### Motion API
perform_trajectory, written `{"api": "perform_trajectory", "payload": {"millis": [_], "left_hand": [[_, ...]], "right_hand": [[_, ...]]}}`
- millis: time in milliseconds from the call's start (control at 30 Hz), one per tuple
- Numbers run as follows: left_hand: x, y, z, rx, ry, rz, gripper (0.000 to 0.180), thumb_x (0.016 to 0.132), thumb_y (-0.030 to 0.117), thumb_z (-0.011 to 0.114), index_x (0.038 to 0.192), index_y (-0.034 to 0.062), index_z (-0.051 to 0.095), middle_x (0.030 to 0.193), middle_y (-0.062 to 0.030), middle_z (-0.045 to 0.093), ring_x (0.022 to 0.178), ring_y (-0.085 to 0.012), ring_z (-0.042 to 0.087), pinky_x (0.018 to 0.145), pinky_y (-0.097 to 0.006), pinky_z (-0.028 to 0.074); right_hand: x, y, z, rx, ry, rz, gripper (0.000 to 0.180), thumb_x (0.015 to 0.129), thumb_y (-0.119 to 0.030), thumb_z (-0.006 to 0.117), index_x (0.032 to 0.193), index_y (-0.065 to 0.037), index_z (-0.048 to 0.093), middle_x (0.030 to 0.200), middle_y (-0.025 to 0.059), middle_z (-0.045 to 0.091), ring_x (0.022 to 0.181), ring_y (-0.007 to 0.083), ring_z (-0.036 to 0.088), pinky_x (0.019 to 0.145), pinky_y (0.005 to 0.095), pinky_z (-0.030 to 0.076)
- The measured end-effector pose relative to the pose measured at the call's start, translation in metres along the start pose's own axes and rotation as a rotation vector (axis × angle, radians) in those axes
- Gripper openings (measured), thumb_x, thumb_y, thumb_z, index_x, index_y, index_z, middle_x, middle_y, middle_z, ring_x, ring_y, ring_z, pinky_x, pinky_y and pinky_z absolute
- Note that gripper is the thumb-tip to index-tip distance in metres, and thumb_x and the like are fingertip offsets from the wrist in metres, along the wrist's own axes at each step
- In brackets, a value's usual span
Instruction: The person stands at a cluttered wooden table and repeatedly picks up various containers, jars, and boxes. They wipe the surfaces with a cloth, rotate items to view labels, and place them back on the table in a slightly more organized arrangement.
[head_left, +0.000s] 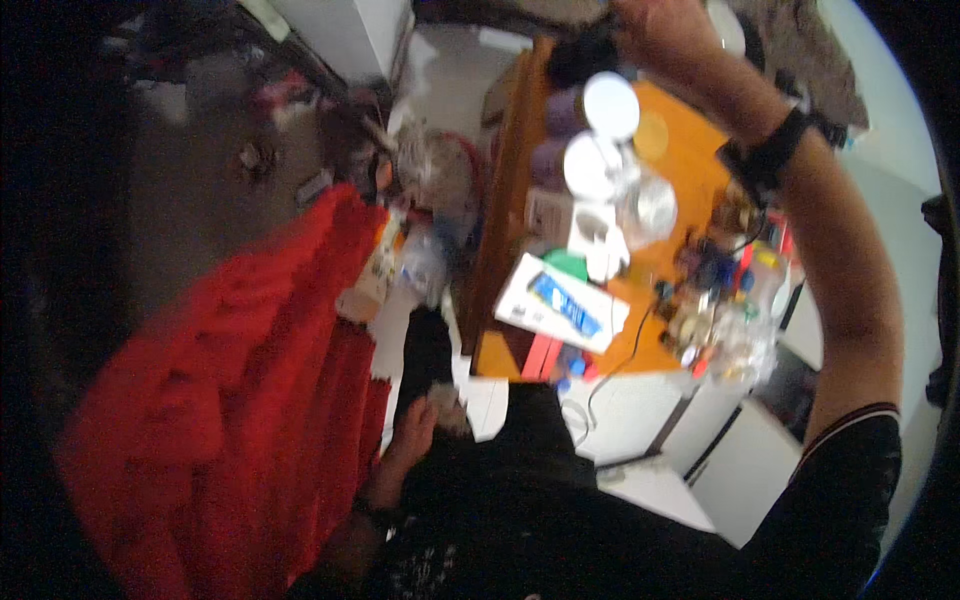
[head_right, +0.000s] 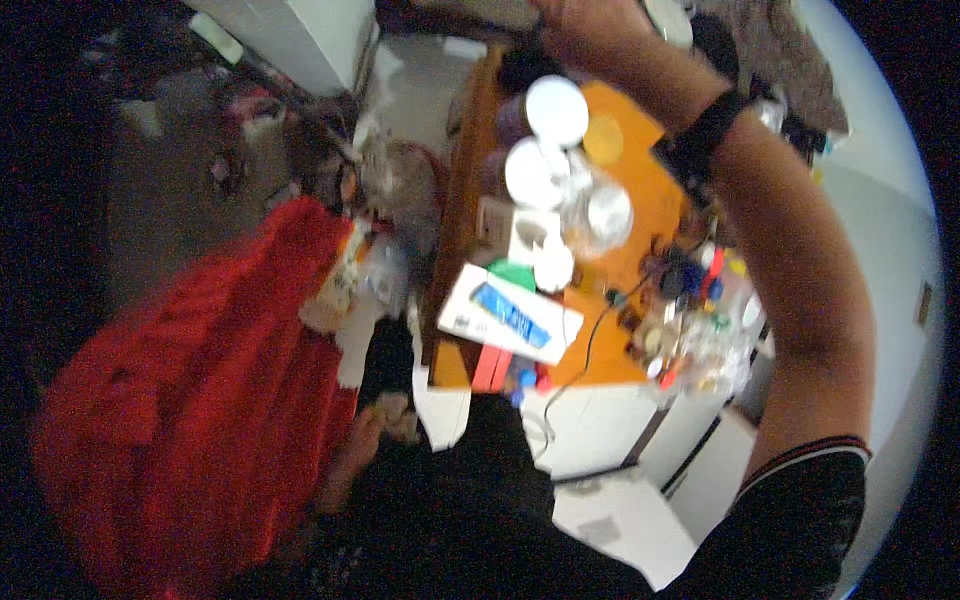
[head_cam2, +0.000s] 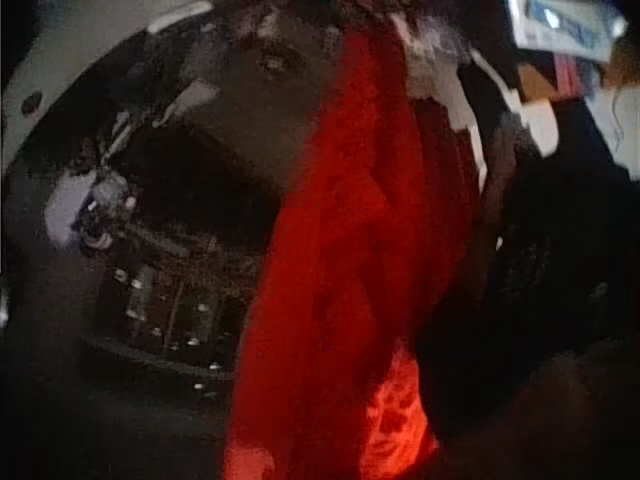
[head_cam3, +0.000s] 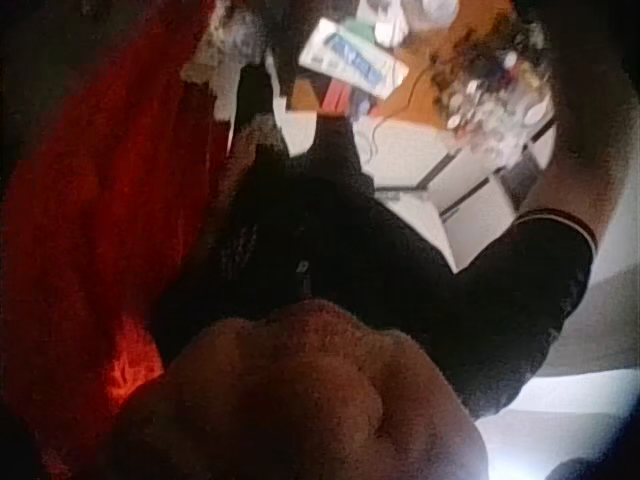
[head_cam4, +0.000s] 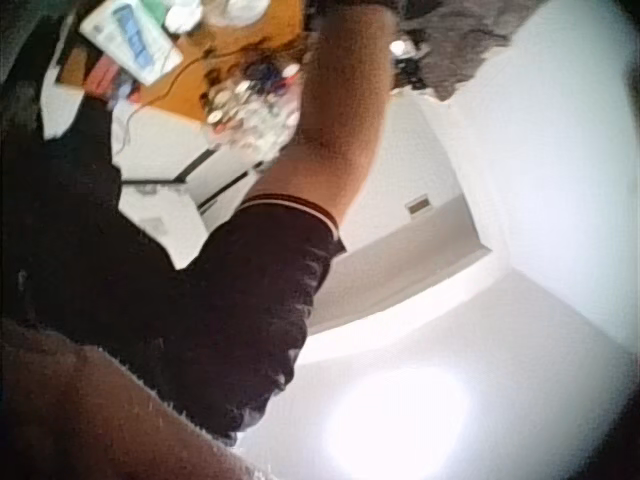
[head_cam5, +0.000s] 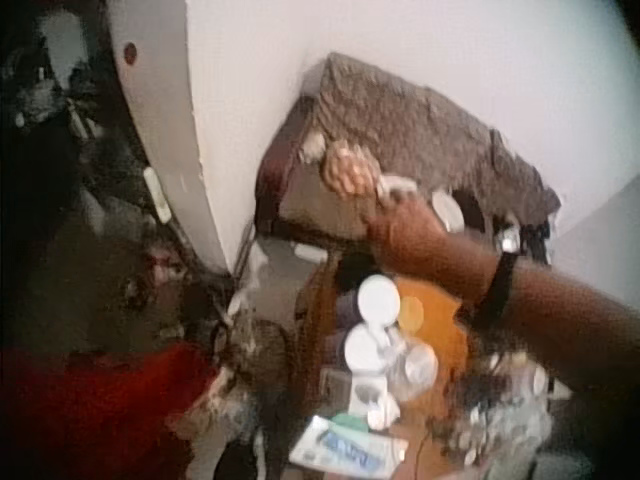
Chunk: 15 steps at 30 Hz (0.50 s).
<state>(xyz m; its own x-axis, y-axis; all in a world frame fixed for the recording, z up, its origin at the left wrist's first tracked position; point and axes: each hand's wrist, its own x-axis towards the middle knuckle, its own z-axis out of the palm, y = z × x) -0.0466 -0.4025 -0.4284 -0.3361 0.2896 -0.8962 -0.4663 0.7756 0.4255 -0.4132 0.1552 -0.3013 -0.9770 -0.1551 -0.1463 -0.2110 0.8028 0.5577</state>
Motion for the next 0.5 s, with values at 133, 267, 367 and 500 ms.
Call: {"api": "perform_trajectory", "payload": {"millis": [133, 267, 367, 500], "left_hand": [[0.008, -0.009, -0.015, 0.068, -0.100, -0.116, 0.043, 0.112, 0.032, 0.051, 0.133, -0.0045, 0.060, 0.123, -0.0248, 0.069, 0.116, -0.0409, 0.066, 0.100, -0.048, 0.052], [0.017, -0.011, -0.020, -0.042, -0.052, 0.113, 0.037, 0.112, 0.027, 0.051, 0.130, -0.0036, 0.061, 0.116, -0.0146, 0.068, 0.106, -0.0274, 0.064, 0.095, -0.042, 0.051], [0.010, -0.007, -0.018, -0.136, -0.051, 0.117, 0.040, 0.113, 0.023, 0.050, 0.141, -0.0038, 0.059, 0.129, -0.0119, 0.067, 0.117, -0.0234, 0.062, 0.105, -0.038, 0.048], [-0.015, 0.004, 0.000, -0.040, -0.028, 0.150, 0.039, 0.112, 0.018, 0.045, 0.141, -0.0037, 0.060, 0.131, -0.0123, 0.069, 0.120, -0.0241, 0.064, 0.108, -0.039, 0.049]], "right_hand": [[-0.075, 0.021, -0.056, 0.253, 0.016, -0.044, 0.046, 0.087, -0.027, 0.077, 0.127, -0.006, 0.068, 0.121, 0.0177, 0.066, 0.119, 0.0391, 0.059, 0.101, 0.0526, 0.048], [-0.171, 0.025, -0.076, 0.306, -0.002, 0.000, 0.048, 0.091, -0.026, 0.074, 0.133, -0.004, 0.066, 0.122, 0.0196, 0.067, 0.117, 0.0403, 0.060, 0.102, 0.0530, 0.049], [-0.266, 0.022, -0.082, 0.387, -0.192, 0.139, 0.050, 0.096, -0.026, 0.069, 0.139, -0.003, 0.063, 0.123, 0.0210, 0.066, 0.118, 0.0411, 0.060, 0.103, 0.0538, 0.049], [-0.379, 0.019, -0.066, 0.422, -0.160, 0.184, 0.051, 0.097, -0.023, 0.075, 0.145, -0.012, 0.061, 0.133, 0.0186, 0.067, 0.125, 0.0390, 0.064, 0.105, 0.0511, 0.052]]}}
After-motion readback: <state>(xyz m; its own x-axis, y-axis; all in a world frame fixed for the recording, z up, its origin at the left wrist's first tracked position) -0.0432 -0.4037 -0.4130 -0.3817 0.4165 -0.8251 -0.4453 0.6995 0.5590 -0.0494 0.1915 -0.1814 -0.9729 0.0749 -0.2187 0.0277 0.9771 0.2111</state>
